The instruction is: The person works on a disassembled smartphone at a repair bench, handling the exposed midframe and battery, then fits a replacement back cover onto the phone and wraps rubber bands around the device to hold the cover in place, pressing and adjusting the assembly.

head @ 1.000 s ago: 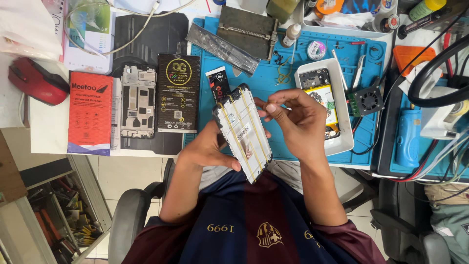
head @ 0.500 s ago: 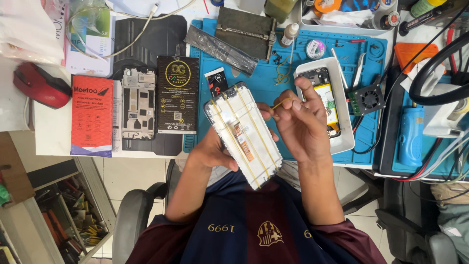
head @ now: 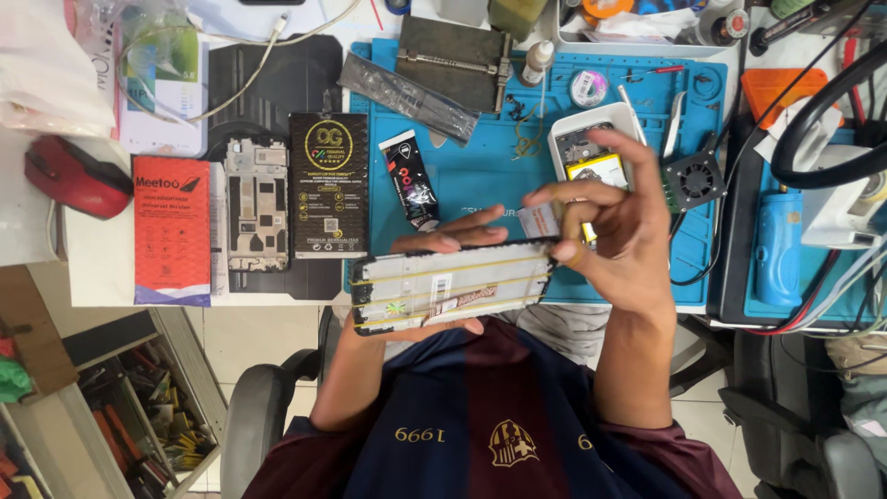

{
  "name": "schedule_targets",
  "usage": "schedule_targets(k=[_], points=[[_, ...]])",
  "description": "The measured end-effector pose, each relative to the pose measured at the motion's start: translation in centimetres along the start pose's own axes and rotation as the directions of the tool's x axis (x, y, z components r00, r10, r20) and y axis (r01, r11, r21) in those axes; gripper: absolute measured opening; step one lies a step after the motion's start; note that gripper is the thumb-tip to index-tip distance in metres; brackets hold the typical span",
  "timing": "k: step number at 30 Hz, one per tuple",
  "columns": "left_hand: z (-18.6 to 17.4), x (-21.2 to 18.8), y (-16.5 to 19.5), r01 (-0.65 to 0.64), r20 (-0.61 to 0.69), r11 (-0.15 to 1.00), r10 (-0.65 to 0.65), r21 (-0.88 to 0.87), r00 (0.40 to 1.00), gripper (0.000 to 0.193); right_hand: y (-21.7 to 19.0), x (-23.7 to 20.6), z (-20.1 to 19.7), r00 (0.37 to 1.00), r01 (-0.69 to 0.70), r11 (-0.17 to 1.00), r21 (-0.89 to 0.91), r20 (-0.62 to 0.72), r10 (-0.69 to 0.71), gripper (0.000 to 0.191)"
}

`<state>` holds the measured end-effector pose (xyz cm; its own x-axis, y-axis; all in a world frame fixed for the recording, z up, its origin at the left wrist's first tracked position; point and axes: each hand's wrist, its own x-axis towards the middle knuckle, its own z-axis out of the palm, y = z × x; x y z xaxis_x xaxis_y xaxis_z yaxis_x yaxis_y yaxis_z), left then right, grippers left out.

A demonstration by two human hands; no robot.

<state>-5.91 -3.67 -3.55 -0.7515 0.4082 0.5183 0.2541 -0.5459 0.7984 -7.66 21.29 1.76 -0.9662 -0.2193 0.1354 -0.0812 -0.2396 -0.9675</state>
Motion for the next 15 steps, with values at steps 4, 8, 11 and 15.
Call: schedule_targets(k=[4, 8, 11, 15], points=[[0.1, 0.8, 0.6, 0.118, 0.078, 0.976, -0.105, -0.184, 0.991, 0.075, 0.0, -0.2, 0.1, 0.997, -0.079, 0.994, -0.077, 0.002, 0.079, 0.079], [-1.1, 1.1, 3.9, 0.202, 0.104, 0.933, -0.241, 0.297, 0.965, 0.058, -0.8, -0.8, 0.5, 0.998, -0.038, 0.999, -0.036, -0.043, 0.037, 0.080], [-3.4, 2.5, 5.3, 0.481, 0.118, 0.859, -0.503, 0.174, 0.856, 0.064, -2.2, -1.5, 0.8, 0.993, 0.110, 0.992, -0.060, -0.023, -0.112, 0.079], [-3.8, 5.3, 4.3, 0.737, 0.483, 0.669, -0.617, -0.094, 0.621, 0.079, -3.5, -1.6, 1.5, 0.970, 0.237, 0.951, -0.199, 0.099, -0.221, 0.077]])
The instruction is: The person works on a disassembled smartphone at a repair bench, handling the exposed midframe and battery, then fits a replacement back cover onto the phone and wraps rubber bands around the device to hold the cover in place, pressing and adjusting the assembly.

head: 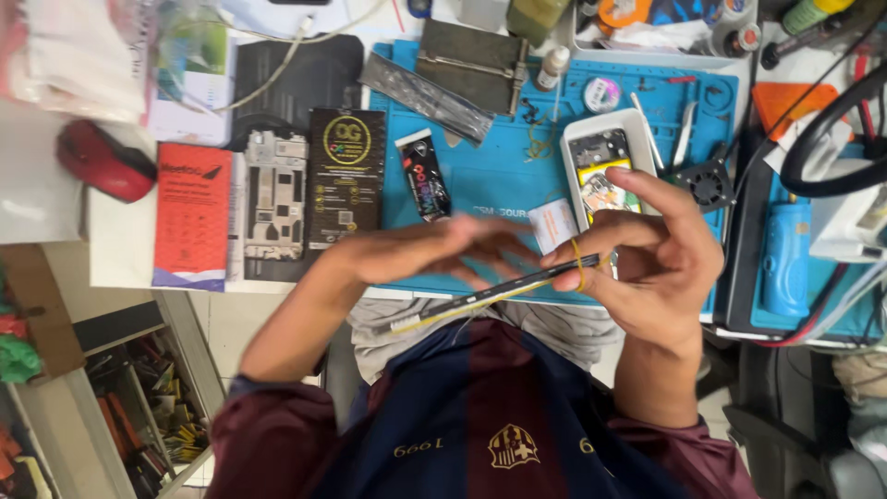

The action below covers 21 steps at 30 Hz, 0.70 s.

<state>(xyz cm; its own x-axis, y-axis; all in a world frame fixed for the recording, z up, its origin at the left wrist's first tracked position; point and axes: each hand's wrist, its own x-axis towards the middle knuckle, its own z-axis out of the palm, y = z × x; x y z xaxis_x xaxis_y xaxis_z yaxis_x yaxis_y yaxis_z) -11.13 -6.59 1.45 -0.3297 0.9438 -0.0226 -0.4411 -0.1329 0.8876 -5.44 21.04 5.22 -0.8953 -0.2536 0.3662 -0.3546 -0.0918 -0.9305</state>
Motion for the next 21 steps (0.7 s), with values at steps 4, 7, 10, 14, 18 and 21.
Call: schedule_targets(k=[4, 7, 10, 14, 18, 21], points=[[1.0, 2.5, 1.2, 0.166, 0.122, 0.982, -0.177, 0.094, 0.977, 0.077, -0.7, 0.8, 0.0, 0.997, 0.037, 0.967, -0.250, 0.074, -0.019, 0.079], [2.0, 2.8, 2.1, 0.242, 0.053, 0.937, -0.263, 0.252, 0.963, 0.073, -1.2, 1.2, -0.5, 0.986, 0.055, 0.945, -0.323, 0.168, 0.000, 0.081], [2.9, 3.0, 2.4, 0.200, 0.072, 0.953, -0.221, 0.229, 0.973, 0.066, -2.1, 1.7, -1.0, 0.968, 0.069, 0.936, -0.346, 0.248, 0.021, 0.083], [3.9, 3.2, 2.5, 0.223, -0.085, 0.837, -0.209, 0.500, 0.974, 0.061, -3.8, 3.1, -1.8, 0.917, 0.076, 0.905, -0.419, 0.386, 0.102, 0.101], [5.3, 3.4, 2.7, 0.174, -0.127, 0.770, -0.121, 0.614, 0.985, 0.059, -5.0, 4.3, -1.9, 0.830, 0.126, 0.819, -0.559, 0.511, 0.222, 0.123], [5.8, 3.4, 3.2, 0.204, -0.184, 0.795, -0.119, 0.571, 0.976, 0.058, -5.0, 4.5, -1.9, 0.840, 0.237, 0.766, -0.598, 0.522, 0.148, 0.130]])
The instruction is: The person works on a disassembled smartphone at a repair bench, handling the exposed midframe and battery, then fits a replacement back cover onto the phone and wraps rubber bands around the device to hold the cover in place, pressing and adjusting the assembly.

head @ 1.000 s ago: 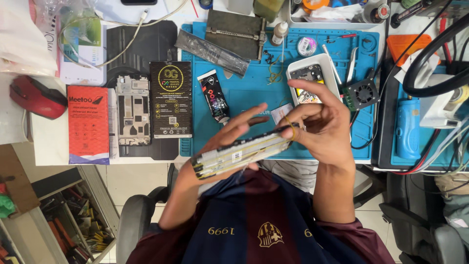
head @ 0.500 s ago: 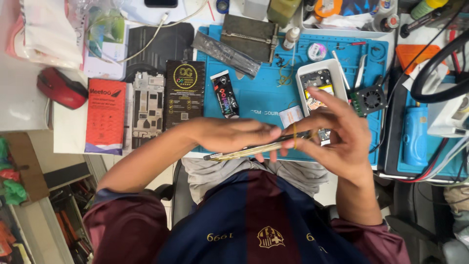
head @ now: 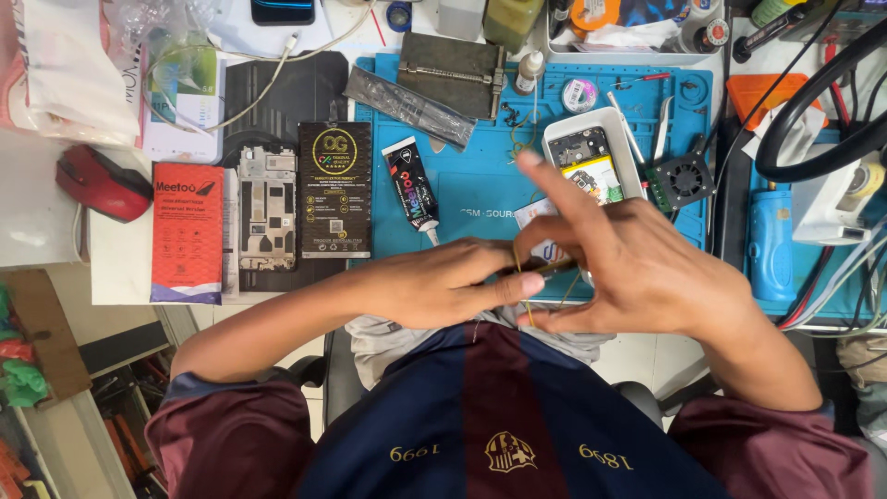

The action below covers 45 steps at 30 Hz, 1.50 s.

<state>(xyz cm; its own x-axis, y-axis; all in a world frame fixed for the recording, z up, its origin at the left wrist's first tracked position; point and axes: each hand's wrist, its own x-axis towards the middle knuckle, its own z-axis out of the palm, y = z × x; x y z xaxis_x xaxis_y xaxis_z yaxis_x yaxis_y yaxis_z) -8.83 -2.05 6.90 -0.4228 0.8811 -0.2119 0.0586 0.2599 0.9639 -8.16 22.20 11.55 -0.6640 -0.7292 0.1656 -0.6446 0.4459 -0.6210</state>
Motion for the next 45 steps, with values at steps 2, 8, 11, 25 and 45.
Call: schedule_targets(k=[2, 8, 11, 25, 45], points=[[-0.3, -0.1, 0.1, -0.054, -0.038, 0.992, 0.050, -0.117, 0.998, 0.060, 0.6, -0.4, -0.1, 0.998, -0.057, 0.998, -0.015, -0.036, 0.057, 0.140], [-1.8, -1.6, -1.7, -0.320, -0.209, 0.763, 0.243, -0.562, 0.947, 0.085, 2.7, -3.9, 1.2, 0.871, -0.343, 0.911, 0.230, -0.286, 0.400, 0.121], [-1.2, -1.7, -3.4, -0.346, -0.260, 0.602, 0.228, -0.720, 0.938, 0.097, 3.0, -6.0, 2.1, 0.895, -0.120, 0.937, 0.327, -0.374, 0.245, 0.088], [5.9, 1.0, -5.1, -0.594, -0.507, 0.357, 0.313, -0.720, 0.803, 0.111, 0.2, 0.4, 7.8, 0.560, 0.742, -0.036, 0.670, -0.588, 0.583, 0.109], [-0.1, -0.4, -2.2, 0.011, -0.050, 0.972, -0.023, -0.234, 0.998, 0.054, -1.2, 1.4, 2.0, 0.932, -0.299, 0.847, 0.439, -0.057, 0.359, 0.015]])
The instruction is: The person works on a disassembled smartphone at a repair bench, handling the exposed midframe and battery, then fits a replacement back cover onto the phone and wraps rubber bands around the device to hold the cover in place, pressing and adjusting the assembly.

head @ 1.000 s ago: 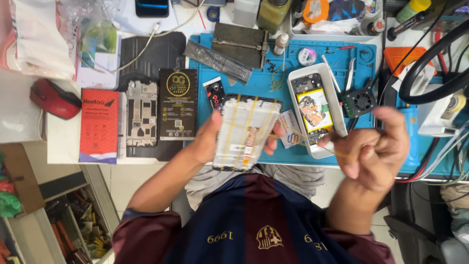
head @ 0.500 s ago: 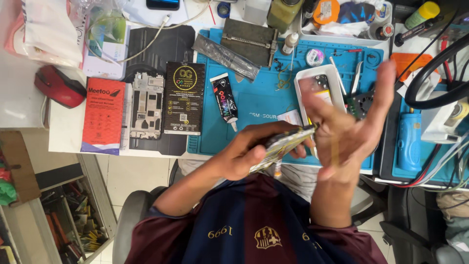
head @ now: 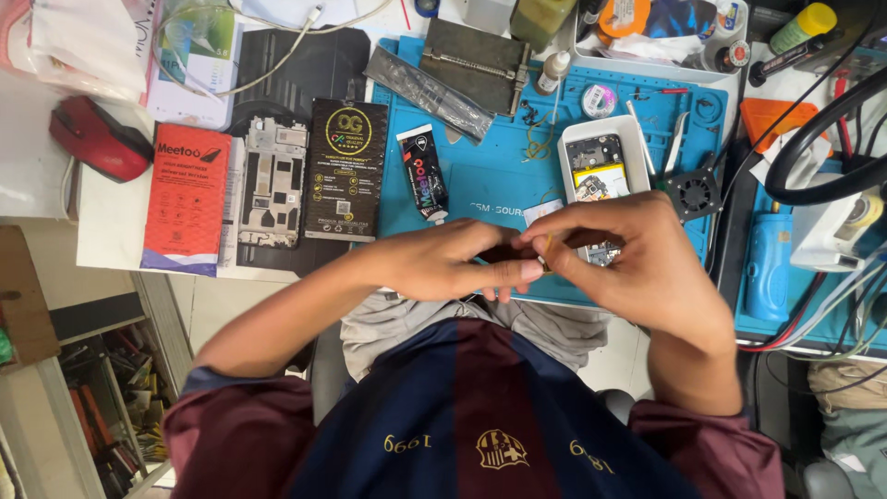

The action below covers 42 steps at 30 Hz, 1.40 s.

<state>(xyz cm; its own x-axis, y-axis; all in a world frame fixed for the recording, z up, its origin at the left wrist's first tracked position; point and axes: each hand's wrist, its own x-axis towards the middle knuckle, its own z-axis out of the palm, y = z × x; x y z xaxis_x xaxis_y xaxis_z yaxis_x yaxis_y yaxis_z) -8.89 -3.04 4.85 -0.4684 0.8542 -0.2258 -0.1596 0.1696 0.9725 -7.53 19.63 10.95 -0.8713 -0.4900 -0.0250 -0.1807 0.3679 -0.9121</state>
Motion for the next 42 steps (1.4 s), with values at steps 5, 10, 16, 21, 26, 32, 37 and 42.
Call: schedule_targets(k=[5, 10, 16, 21, 26, 32, 37, 42], points=[[-1.0, 0.2, 0.2, 0.061, 0.089, 0.997, -0.064, 0.036, 0.994, 0.064, 0.5, 1.0, -1.5, 0.980, -0.026, 0.989, -0.144, 0.192, 0.054, 0.015], [-2.1, 0.3, -0.1, 0.185, 0.182, 0.982, -0.176, -0.031, 0.967, 0.069, 1.3, 1.0, -3.0, 0.942, -0.007, 0.987, -0.161, 0.329, 0.060, 0.028], [-3.1, 0.5, -0.6, 0.188, 0.319, 0.963, -0.120, -0.192, 0.940, 0.068, 0.9, -0.4, -2.7, 0.947, 0.130, 0.982, -0.134, 0.311, -0.083, 0.057], [-3.5, 0.1, -0.4, 0.324, 0.329, 0.910, -0.233, -0.259, 0.915, 0.068, 0.4, -1.5, -0.4, 0.951, 0.301, 0.828, -0.473, 0.209, -0.226, 0.081], [-3.3, 0.7, -0.6, 0.328, 0.396, 0.895, -0.195, -0.303, 0.897, 0.072, 1.2, -1.6, -0.3, 0.886, 0.440, 0.619, -0.651, 0.203, -0.416, 0.067], [-3.3, 0.7, -0.7, 0.354, 0.438, 0.899, -0.218, -0.257, 0.872, 0.074, 1.9, -2.1, -1.2, 0.827, 0.507, 0.437, -0.743, 0.276, -0.490, 0.062], [-3.3, 0.3, -0.3, 0.384, 0.470, 0.841, -0.182, -0.381, 0.864, 0.072, 1.4, -2.1, -2.3, 0.856, 0.473, 0.545, -0.692, 0.216, -0.470, 0.065], [-3.4, 0.1, -0.2, 0.435, 0.480, 0.775, -0.197, -0.458, 0.855, 0.075, 1.4, -1.7, -1.4, 0.845, 0.472, 0.519, -0.713, 0.198, -0.496, 0.074]])
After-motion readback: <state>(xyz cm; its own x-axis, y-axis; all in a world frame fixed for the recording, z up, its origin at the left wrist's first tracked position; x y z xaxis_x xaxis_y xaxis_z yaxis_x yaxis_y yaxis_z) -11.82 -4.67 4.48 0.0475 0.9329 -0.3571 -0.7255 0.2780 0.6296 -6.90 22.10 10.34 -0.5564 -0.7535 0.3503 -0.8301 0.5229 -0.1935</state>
